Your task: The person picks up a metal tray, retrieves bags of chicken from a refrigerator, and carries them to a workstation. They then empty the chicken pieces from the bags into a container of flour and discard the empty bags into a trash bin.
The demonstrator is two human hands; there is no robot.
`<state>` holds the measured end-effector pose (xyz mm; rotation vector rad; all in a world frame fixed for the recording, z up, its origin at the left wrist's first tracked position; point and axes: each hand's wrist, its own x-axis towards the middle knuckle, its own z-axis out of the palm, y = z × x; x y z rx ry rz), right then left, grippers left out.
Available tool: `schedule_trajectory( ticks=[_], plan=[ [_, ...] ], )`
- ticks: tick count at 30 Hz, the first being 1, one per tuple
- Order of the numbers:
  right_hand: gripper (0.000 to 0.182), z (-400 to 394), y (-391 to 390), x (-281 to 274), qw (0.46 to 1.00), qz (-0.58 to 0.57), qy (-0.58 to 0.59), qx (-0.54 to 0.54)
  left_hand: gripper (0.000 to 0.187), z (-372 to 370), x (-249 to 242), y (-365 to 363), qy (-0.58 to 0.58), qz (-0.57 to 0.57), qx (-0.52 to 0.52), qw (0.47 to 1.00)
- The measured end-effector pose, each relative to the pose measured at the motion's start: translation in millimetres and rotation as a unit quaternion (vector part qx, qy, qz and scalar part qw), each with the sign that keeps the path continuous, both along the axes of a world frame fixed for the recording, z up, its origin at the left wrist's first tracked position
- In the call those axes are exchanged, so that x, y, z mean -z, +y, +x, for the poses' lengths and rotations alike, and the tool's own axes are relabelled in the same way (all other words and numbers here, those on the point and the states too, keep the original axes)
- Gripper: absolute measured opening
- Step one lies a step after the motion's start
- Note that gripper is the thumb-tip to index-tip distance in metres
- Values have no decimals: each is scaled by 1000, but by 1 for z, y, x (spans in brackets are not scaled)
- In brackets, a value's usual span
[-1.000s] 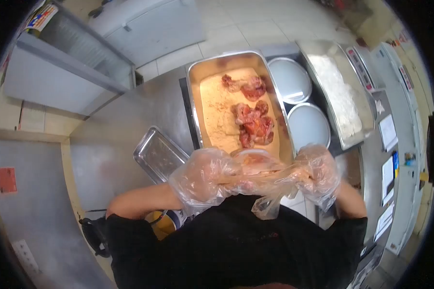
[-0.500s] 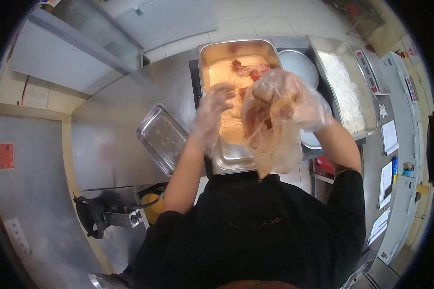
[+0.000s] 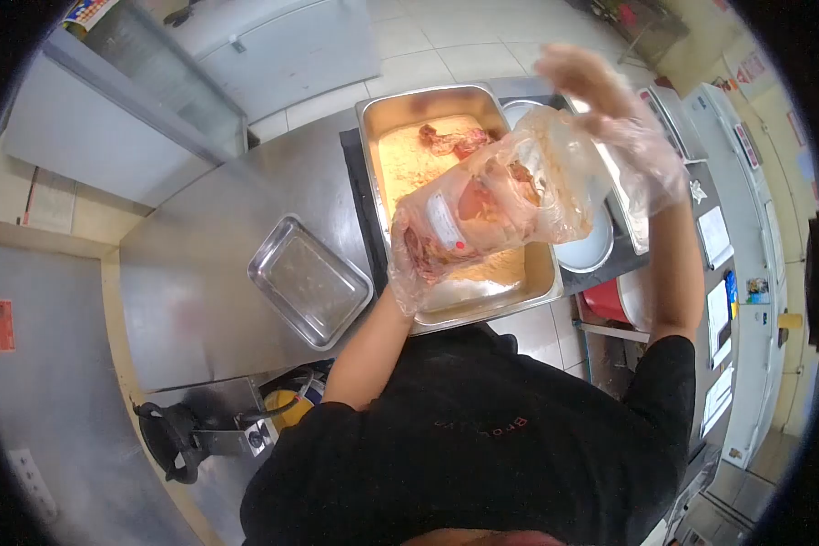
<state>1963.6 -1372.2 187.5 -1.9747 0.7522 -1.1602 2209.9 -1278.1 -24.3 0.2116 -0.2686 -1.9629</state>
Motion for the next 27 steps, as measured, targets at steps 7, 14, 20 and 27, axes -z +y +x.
schedule_trajectory(
  ticks=[7, 14, 20, 27],
  plan=[
    [24, 33, 93, -19, 910, 38, 361, 201, 81, 11, 4, -2, -45, 27, -34, 998],
    [39, 7, 46, 51, 955, 250, 161, -23, 86, 10, -15, -1, -30, -25, -51, 998],
    [49, 18, 35, 52, 921, 243, 303, 7, 87, 23, -23, -8, -55, -47, -43, 996],
    [28, 35, 38, 33, 894, 200, 399, 45, 85, 27, -21, -1, -109, -62, -72, 989]
  ],
)
